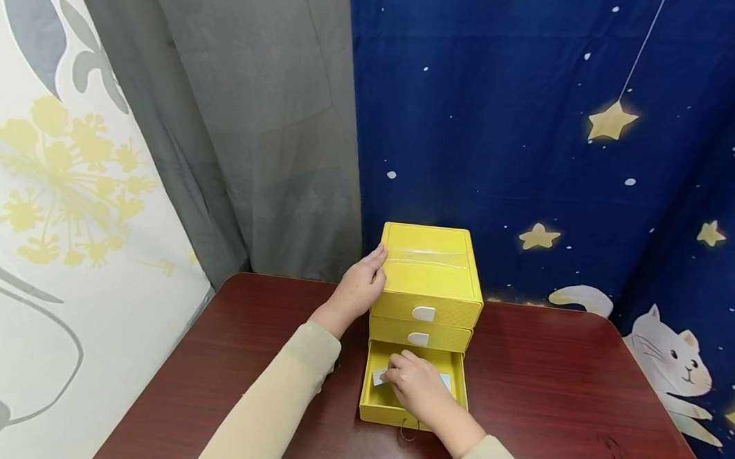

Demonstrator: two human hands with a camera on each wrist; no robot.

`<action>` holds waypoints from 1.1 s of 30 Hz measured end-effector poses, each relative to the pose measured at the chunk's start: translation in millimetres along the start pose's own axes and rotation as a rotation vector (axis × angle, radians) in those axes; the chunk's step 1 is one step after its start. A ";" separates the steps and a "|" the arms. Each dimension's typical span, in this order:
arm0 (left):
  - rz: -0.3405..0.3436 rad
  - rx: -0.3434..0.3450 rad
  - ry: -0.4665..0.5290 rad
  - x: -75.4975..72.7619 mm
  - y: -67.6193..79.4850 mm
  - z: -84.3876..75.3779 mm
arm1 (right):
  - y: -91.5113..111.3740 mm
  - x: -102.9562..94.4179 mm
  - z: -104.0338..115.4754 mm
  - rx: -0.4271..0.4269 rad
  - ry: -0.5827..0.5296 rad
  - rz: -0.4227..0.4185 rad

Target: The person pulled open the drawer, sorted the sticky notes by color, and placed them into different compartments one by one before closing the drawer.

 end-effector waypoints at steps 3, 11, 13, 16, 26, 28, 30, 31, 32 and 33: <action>0.002 -0.001 0.005 0.3 0.2 0.0 | -0.9 4.7 -2.0 0.019 -0.020 0.043; 0.000 0.005 0.005 0.3 1.2 -0.7 | -2.3 12.9 -3.0 0.052 -0.086 0.191; 0.001 0.002 0.004 0.3 1.5 -0.7 | -2.4 13.9 -2.4 0.043 -0.098 0.211; -0.001 0.001 0.002 0.2 1.2 -0.7 | -2.1 15.7 -2.4 0.033 -0.128 0.235; -0.001 0.000 -0.001 -0.3 1.0 -1.7 | -1.2 23.3 -2.4 0.005 -0.212 0.314; -0.003 0.002 -0.002 -0.3 1.3 -1.9 | -1.3 24.0 -2.4 0.002 -0.218 0.327; -0.004 0.004 -0.003 -0.4 1.4 -2.3 | -1.2 24.9 -2.3 -0.001 -0.223 0.336; -0.005 0.004 -0.002 -0.5 1.4 -2.3 | -1.2 25.1 -2.2 -0.003 -0.227 0.339; -0.006 0.003 -0.002 -0.5 1.4 -2.3 | -1.2 25.0 -2.2 -0.007 -0.230 0.339; -0.006 0.003 -0.002 -0.4 1.4 -2.3 | -1.2 24.9 -2.1 -0.010 -0.234 0.338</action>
Point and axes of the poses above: each hand's wrist, its own y-axis away from the middle knuckle, its own x-axis out of the palm, z = x × y, the point moved 10 cm from there along -y, towards the middle knuckle, and after that the axes turned 9 degrees about z, right-handed, at the moved point
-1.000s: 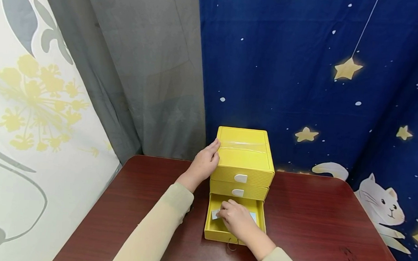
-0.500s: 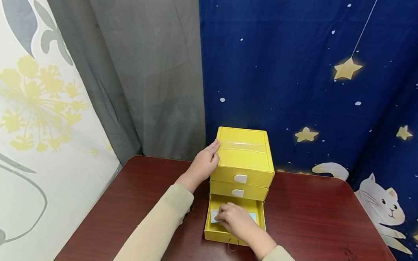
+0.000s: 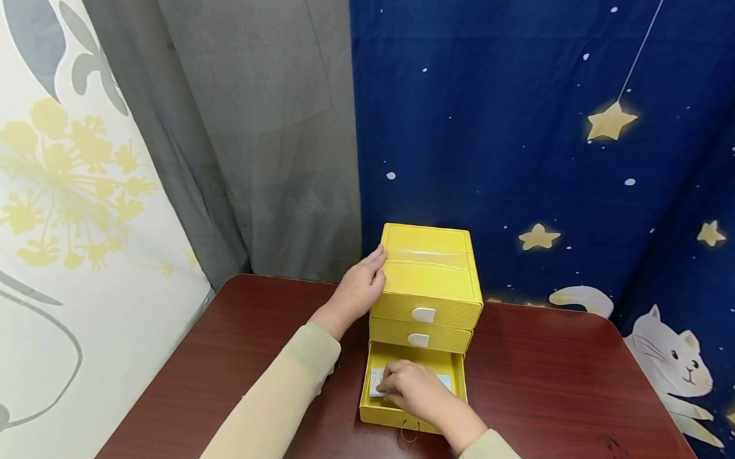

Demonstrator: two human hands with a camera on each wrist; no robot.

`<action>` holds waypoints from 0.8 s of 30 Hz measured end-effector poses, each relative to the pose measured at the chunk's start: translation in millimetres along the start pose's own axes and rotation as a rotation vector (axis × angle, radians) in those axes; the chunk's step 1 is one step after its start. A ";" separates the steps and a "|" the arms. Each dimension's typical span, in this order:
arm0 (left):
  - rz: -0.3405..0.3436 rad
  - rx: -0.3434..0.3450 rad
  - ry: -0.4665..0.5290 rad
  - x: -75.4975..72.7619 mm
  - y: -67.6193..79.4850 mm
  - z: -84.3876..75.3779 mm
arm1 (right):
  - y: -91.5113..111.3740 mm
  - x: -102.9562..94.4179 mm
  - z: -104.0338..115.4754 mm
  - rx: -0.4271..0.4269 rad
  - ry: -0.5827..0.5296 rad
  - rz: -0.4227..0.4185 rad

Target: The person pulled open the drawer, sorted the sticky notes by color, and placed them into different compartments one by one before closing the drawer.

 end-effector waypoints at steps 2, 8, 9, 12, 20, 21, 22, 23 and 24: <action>0.002 -0.002 -0.004 0.1 -0.2 0.4 | -0.2 -0.3 0.8 -0.014 -0.006 -0.007; 0.006 0.000 -0.001 0.4 -0.3 0.5 | 0.8 -2.9 -0.6 -0.015 -0.041 -0.059; 0.005 0.001 0.001 0.3 -0.1 0.5 | 1.1 -3.7 -1.6 -0.003 -0.044 -0.066; 0.003 0.005 -0.001 0.0 0.0 0.5 | 2.5 -7.2 -3.1 0.031 -0.034 -0.091; 0.002 0.006 -0.008 0.5 -0.4 1.8 | 14.5 -25.3 20.1 -0.016 0.121 -0.238; 0.002 0.006 -0.007 0.5 -0.6 1.8 | 17.4 -26.6 24.5 -0.031 0.153 -0.267; 0.002 0.008 -0.007 0.6 -0.7 1.7 | 20.5 -27.4 28.6 -0.043 0.186 -0.295; 0.003 0.009 -0.007 0.7 -0.9 1.5 | 23.8 -27.5 32.1 -0.053 0.211 -0.320; 0.004 0.008 -0.007 0.7 -1.1 1.5 | 27.1 -27.2 35.0 -0.058 0.235 -0.339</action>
Point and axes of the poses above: each hand's wrist, its own y-axis away from the middle knuckle, its own x-axis out of the palm, z = x × y, the point moved 10 cm from there along -y, towards the middle knuckle, and after that the axes turned 9 degrees about z, right-handed, at the moved point
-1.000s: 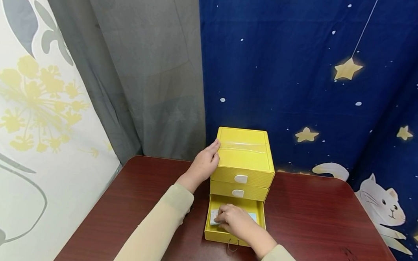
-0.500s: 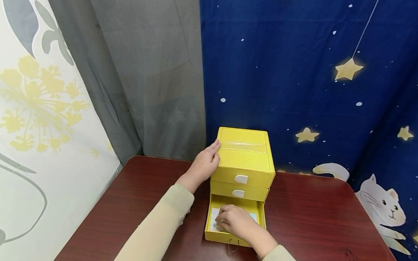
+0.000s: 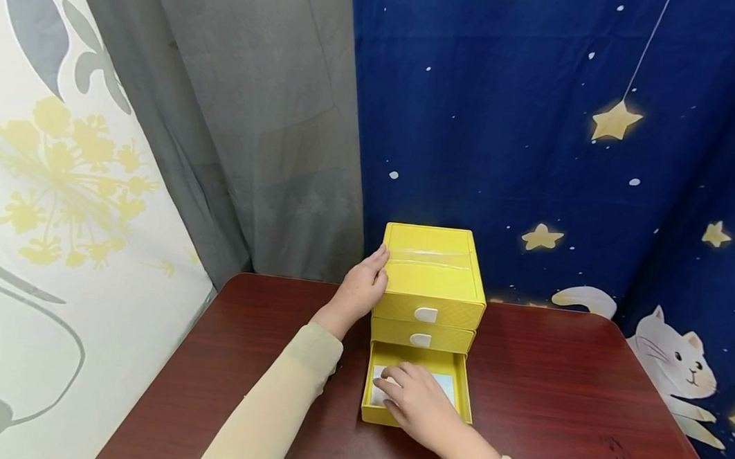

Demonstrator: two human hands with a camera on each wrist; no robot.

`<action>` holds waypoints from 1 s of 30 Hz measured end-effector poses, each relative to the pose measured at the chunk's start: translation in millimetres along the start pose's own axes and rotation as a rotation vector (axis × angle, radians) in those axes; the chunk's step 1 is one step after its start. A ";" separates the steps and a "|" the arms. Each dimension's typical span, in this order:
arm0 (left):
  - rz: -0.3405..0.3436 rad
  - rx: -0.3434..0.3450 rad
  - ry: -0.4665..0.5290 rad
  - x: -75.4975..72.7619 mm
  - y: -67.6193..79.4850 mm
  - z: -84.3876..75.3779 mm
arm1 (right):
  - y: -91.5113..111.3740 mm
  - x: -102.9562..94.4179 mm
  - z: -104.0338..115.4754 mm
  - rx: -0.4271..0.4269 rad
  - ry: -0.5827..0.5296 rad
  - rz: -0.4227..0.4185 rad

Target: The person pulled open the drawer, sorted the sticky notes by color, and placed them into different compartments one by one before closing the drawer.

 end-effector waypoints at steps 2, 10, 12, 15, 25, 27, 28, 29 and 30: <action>0.002 0.000 0.000 0.2 -0.2 -0.1 | 6.1 -2.0 5.2 -0.014 0.034 -0.027; 0.006 0.000 0.001 0.6 -1.7 0.5 | 31.2 2.8 9.0 -0.041 0.096 -0.027; 0.011 -0.004 0.000 1.1 -2.0 0.5 | 38.0 5.5 4.2 -0.022 0.103 -0.008; 0.011 -0.005 -0.001 0.8 -2.2 -0.3 | 46.8 7.2 -2.2 -0.004 0.114 0.010; 0.004 0.003 0.006 0.2 -2.0 -0.6 | 55.4 -4.1 -0.3 -0.060 0.129 -0.090; 0.003 0.003 0.004 0.3 -2.0 -0.2 | 54.1 -7.1 3.0 -0.092 0.135 -0.129; 0.003 0.002 0.004 0.4 -1.9 0.1 | 53.2 -8.2 4.2 -0.105 0.135 -0.148; 0.004 0.000 0.005 0.4 -1.6 0.2 | 52.3 -8.9 4.7 -0.112 0.130 -0.160; 0.005 -0.001 0.005 0.5 -1.3 0.5 | 51.6 -9.1 4.9 -0.117 0.127 -0.167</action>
Point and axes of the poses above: each hand's wrist, its own y-axis away from the middle knuckle, its own x-axis out of the palm, z = x × y, the point moved 10 cm from there along -y, towards the middle knuckle, and after that the axes turned 9 degrees about z, right-handed, at the moved point
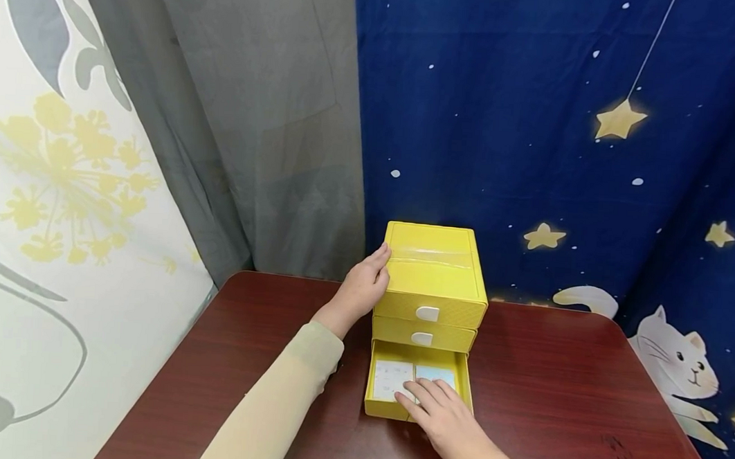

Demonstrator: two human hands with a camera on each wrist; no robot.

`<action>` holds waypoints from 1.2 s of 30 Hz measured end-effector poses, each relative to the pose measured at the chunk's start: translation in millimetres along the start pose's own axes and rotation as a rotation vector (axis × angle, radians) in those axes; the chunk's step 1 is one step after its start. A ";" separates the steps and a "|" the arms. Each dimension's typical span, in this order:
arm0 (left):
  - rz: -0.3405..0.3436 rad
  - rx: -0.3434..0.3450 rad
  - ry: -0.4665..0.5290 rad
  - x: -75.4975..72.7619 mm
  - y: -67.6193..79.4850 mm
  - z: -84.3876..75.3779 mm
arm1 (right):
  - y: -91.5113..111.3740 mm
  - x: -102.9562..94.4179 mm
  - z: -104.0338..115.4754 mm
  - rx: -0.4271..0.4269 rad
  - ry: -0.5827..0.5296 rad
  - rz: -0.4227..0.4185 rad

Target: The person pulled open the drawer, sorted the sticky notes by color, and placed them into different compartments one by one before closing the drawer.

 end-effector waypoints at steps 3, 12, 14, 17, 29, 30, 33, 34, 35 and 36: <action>0.001 -0.003 -0.002 -0.2 0.6 0.0 | -1.7 -0.2 0.4 -0.006 0.017 -0.013; -0.002 0.001 -0.002 -0.3 0.8 0.4 | -7.5 5.9 -4.5 0.022 0.075 -0.001; -0.004 0.004 0.001 -0.5 1.0 0.0 | -9.2 6.9 -7.0 0.036 0.086 -0.006; -0.008 0.009 -0.001 -1.1 0.8 -0.7 | -11.4 8.0 -9.6 0.044 0.095 -0.020; -0.024 0.022 -0.008 -1.8 0.2 -1.4 | -16.6 11.5 -18.6 0.058 0.174 -0.017; -0.023 0.021 -0.008 -1.7 0.1 -1.1 | -16.2 12.2 -18.1 0.057 0.177 -0.012; -0.022 0.021 -0.007 -1.1 -0.3 -0.1 | -13.3 14.5 -16.0 0.056 0.177 0.009; -0.022 0.020 -0.007 -1.0 -0.4 0.2 | -11.7 15.7 -15.4 0.058 0.176 0.018; -0.021 0.019 -0.006 -0.9 -0.5 0.4 | -9.9 17.1 -14.7 0.059 0.173 0.031; -0.020 0.017 -0.005 -0.8 -0.6 0.6 | -7.9 18.6 -14.2 0.063 0.171 0.046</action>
Point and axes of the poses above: each hand's wrist, its own y-axis away from the middle knuckle, its own x-axis out of the palm, z = x × y, the point moved 10 cm from there along -y, towards the middle knuckle, and after that the axes turned 9 degrees about z, right-handed, at the moved point
